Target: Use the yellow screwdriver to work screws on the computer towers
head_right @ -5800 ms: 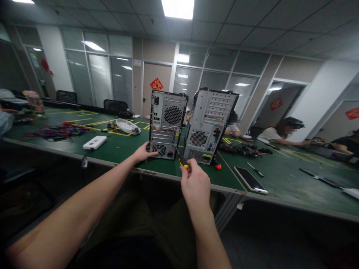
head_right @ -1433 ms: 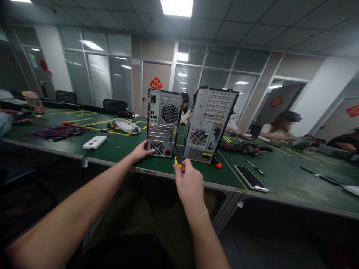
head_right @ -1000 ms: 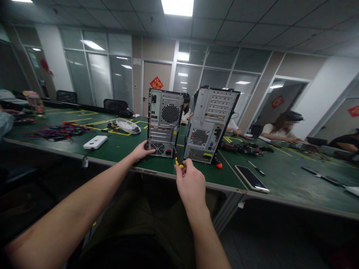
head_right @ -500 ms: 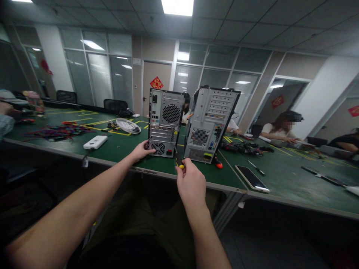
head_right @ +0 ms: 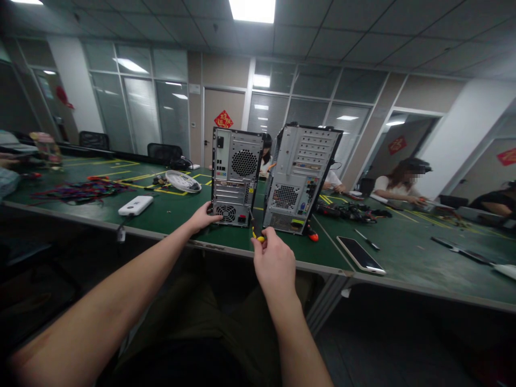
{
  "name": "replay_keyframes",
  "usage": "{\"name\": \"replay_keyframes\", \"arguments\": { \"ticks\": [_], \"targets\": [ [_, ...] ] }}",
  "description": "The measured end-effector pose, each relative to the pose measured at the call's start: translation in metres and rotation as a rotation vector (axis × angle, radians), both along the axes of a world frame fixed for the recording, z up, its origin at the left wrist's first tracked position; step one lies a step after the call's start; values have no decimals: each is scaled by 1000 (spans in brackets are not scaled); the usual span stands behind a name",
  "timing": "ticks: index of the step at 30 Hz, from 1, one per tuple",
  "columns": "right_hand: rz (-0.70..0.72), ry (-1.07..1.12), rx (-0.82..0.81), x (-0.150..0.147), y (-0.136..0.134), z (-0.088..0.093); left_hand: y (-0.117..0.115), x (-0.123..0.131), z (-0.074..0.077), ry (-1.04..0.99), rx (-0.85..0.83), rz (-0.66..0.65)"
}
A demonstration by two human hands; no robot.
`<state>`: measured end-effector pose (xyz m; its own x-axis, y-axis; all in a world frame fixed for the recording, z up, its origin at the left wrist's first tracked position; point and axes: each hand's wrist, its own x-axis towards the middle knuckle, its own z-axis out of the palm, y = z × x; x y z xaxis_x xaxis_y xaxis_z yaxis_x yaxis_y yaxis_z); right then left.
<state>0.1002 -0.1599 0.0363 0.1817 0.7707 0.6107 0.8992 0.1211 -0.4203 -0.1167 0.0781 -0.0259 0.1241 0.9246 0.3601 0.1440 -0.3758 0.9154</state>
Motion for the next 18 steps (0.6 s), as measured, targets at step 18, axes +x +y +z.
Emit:
{"name": "replay_keyframes", "arguments": {
  "ticks": [18],
  "targets": [
    [7, -7, 5, 2, -2, -1, 1, 0, 2, -116, -33, -52]
  ]
}}
